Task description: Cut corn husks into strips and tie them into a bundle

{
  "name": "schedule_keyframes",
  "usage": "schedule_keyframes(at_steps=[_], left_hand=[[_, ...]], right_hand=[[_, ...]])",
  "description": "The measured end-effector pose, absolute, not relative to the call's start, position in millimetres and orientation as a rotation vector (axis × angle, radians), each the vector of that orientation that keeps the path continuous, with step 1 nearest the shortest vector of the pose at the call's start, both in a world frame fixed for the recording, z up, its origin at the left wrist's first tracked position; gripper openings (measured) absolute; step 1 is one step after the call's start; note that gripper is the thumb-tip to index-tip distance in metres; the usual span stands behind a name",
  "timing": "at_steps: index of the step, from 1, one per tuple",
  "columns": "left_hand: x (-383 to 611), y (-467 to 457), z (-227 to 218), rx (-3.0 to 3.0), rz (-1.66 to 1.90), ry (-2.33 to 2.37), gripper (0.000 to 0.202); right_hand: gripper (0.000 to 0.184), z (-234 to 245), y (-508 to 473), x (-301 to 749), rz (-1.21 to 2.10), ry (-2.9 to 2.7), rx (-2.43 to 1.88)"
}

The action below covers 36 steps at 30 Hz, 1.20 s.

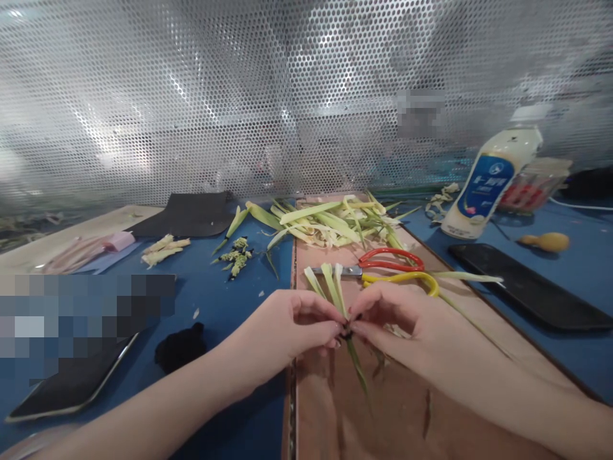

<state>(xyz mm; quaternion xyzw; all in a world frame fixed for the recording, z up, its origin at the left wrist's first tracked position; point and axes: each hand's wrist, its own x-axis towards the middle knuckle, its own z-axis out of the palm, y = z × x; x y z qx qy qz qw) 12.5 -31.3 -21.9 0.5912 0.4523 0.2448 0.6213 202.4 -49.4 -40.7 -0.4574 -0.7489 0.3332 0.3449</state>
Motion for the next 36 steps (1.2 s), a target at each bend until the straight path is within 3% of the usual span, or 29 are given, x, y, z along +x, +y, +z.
schedule_keyframes(at_steps=[16, 23, 29, 36], left_hand=[[14, -28, -31, 1.36, 0.639, 1.004, 0.022], [15, -29, -29, 1.353, 0.668, 0.982, 0.021], [15, -28, -33, 1.352, 0.679, 1.016, 0.024], [15, -29, -31, 1.382, 0.624, 1.056, 0.013]], right_hand=[[0.01, -27, -45, 204, 1.173, -1.782, -1.247], [0.009, -45, -42, 201, 1.297, -1.637, -0.923], [0.014, -45, -41, 201, 1.211, -1.661, -0.992], [0.012, -41, -43, 200, 1.103, -1.707, -1.057]])
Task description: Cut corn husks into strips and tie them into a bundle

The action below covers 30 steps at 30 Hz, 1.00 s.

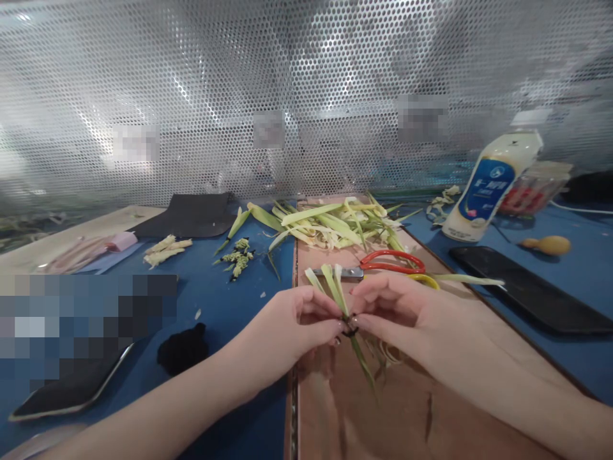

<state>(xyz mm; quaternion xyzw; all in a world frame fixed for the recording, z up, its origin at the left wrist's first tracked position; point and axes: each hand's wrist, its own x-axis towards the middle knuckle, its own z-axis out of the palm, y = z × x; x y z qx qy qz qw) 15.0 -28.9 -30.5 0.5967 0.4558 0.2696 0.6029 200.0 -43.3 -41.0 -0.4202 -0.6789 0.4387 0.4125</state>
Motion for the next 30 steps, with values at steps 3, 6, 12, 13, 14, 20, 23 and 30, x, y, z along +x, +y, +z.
schedule_keyframes(at_steps=[3, 6, 12, 13, 14, 20, 23, 30], left_hand=[[16, -31, -23, 1.395, 0.6, 1.116, 0.009], [17, -32, -19, 1.4, 0.589, 1.134, 0.008], [17, -32, -21, 1.423, 0.608, 1.119, 0.006], [16, -32, -22, 1.419, 0.617, 1.115, 0.005], [16, -32, -22, 1.414, 0.627, 1.109, 0.006], [17, -32, -21, 1.388, 0.616, 1.137, 0.015], [18, -32, -18, 1.386, 0.609, 1.155, 0.015], [17, -32, -21, 1.412, 0.619, 1.12, 0.01]], right_hand=[[0.012, -41, -45, 201, 1.077, -1.754, -1.063], [0.012, -41, -47, 201, 0.996, -1.8, -1.105], [0.01, -41, -50, 201, 0.944, -1.842, -1.161], [0.01, -42, -49, 200, 0.942, -1.836, -1.157], [0.011, -43, -49, 200, 0.942, -1.824, -1.146], [0.018, -42, -47, 200, 0.985, -1.791, -1.103], [0.014, -39, -47, 200, 0.993, -1.815, -1.131], [0.024, -35, -51, 201, 0.785, -1.969, -1.125]])
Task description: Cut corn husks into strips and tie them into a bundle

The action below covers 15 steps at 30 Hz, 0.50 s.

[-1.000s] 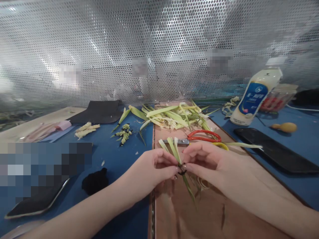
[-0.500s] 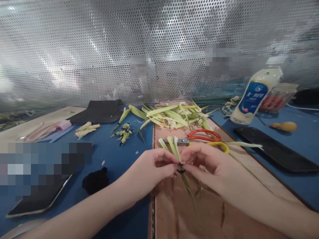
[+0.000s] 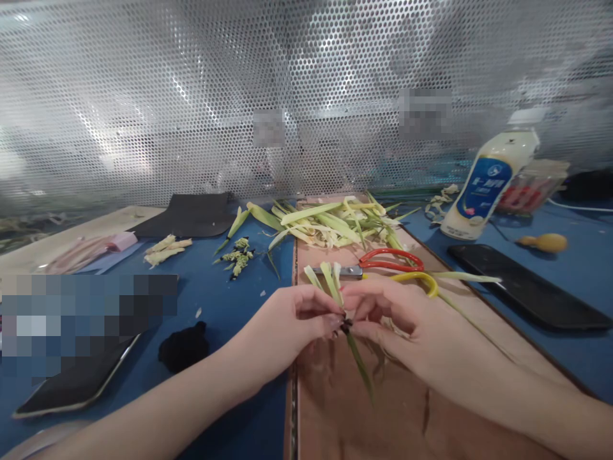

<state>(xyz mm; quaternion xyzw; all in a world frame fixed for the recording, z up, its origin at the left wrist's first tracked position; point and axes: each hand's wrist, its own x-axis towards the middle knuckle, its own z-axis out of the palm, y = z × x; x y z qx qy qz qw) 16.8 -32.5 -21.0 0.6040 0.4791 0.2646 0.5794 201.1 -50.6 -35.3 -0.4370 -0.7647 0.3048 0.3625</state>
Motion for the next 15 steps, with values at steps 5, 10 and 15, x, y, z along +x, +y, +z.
schedule_keyframes(at_steps=[5, 10, 15], left_hand=[[15.9, -30.7, -23.6, 1.448, 0.616, 1.094, 0.013], [16.7, -31.0, -23.5, 1.449, 0.596, 1.079, 0.014], [16.4, -31.6, -25.6, 1.45, 0.585, 1.048, 0.018]], right_hand=[[0.025, -27.0, -54.0, 203.2, 0.416, -2.189, -1.188], [0.034, -29.1, -53.9, 202.1, 0.504, -2.232, -1.036], [0.038, -34.0, -53.8, 202.3, 0.345, -2.263, -1.076]])
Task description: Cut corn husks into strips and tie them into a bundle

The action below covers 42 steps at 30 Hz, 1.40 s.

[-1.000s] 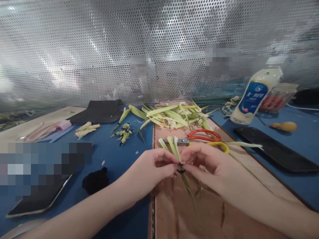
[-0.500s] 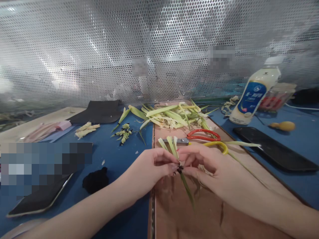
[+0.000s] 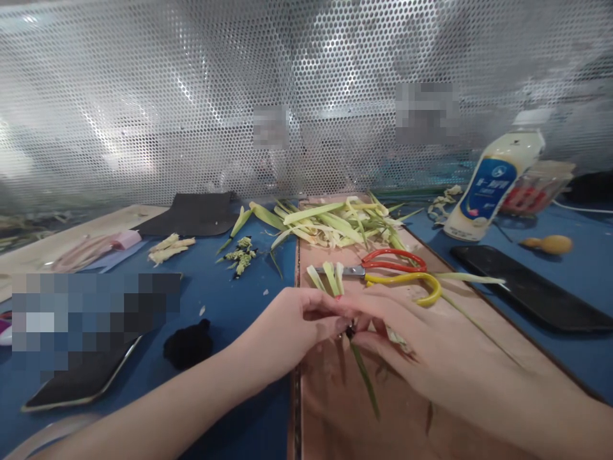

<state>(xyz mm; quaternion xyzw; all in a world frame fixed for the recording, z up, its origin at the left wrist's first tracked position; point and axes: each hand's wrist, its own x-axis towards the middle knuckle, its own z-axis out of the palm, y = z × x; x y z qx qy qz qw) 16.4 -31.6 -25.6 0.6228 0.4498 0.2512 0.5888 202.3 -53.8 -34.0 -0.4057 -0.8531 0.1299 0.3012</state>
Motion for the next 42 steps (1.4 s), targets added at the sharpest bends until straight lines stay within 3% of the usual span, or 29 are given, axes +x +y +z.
schedule_keyframes(at_steps=[10, 18, 30, 37, 42], left_hand=[[17, -30, -33, 1.572, 0.635, 0.963, 0.017], [13, -33, -29, 1.71, 0.58, 1.108, 0.018], [13, -35, -28, 2.359, 0.438, 0.931, 0.014], [12, -32, -31, 3.004, 0.297, 0.745, 0.025], [13, -31, -26, 3.152, 0.329, 0.696, 0.022]], right_hand=[[0.041, -31, -57, 202, 0.262, -2.305, -1.171], [0.026, -31, -53, 203, 0.369, -2.306, -1.186], [0.02, -42, -34, 205, 0.493, -2.265, -0.984], [0.014, -36, -38, 208, 0.588, -2.223, -1.232], [0.014, -29, -42, 210, 0.662, -2.195, -1.325]])
